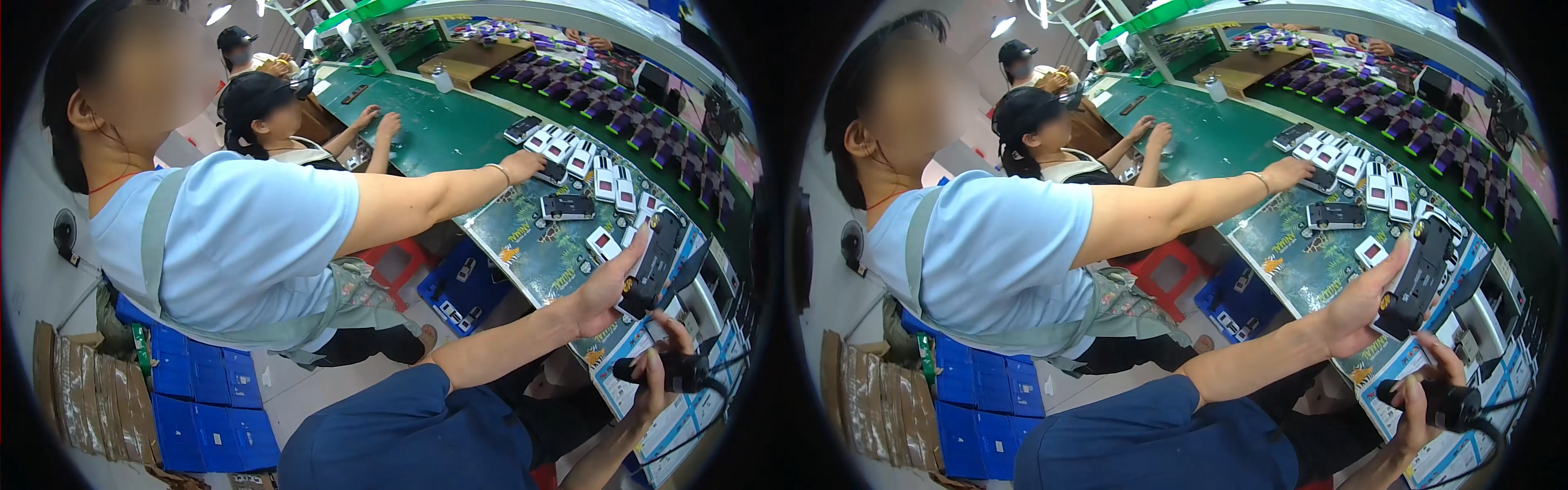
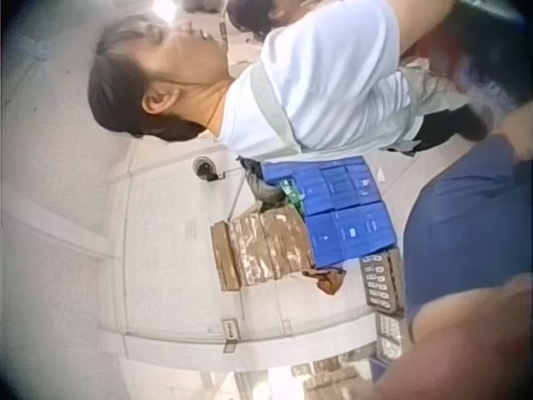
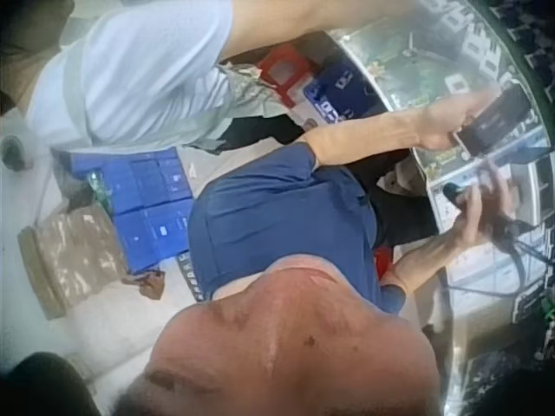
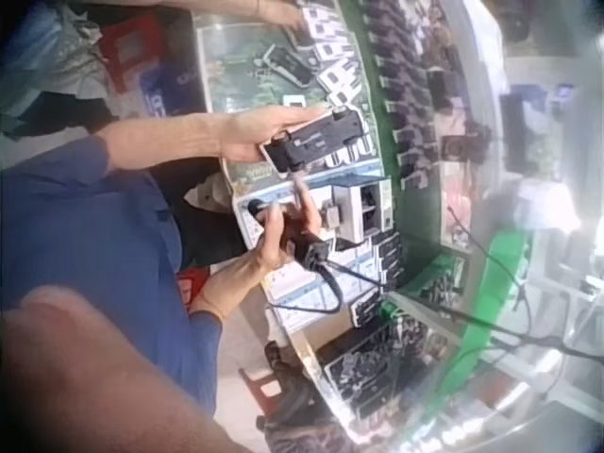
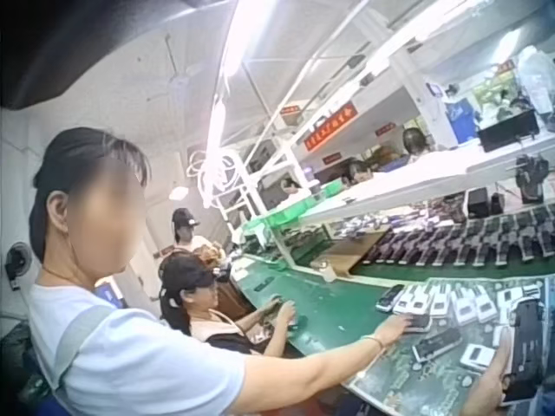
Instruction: The person assembles toy cars on a workbench by driving screws into the chassis with an electric screwdriver and fitting car body components together by hand.
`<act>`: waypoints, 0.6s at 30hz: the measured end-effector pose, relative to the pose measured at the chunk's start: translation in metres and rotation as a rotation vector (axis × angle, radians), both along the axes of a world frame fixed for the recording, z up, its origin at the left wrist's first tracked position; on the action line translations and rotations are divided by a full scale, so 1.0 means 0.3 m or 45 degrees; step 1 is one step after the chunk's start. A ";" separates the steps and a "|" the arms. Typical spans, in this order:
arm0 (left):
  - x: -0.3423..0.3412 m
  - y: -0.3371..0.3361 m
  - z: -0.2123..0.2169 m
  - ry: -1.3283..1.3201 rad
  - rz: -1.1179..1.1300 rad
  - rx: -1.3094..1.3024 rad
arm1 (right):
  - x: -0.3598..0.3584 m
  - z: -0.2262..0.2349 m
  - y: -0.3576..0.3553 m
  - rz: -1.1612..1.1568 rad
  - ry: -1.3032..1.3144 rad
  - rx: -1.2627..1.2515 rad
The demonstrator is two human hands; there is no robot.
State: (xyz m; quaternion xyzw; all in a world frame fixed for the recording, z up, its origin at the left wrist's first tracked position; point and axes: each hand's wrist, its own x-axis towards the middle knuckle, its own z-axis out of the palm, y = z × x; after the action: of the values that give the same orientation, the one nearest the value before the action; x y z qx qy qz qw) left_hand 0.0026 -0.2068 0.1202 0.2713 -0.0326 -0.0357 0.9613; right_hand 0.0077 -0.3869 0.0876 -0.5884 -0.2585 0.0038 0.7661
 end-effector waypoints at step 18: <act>-0.015 0.007 -0.042 0.126 -0.050 0.065 | 0.000 -0.062 -0.084 0.113 0.074 0.109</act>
State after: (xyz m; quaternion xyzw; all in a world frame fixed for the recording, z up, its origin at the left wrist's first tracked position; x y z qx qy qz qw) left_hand -0.0020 -0.2047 0.1076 0.2931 0.0105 -0.0687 0.9536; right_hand 0.0076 -0.4121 0.0690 -0.5427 -0.2621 0.0438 0.7968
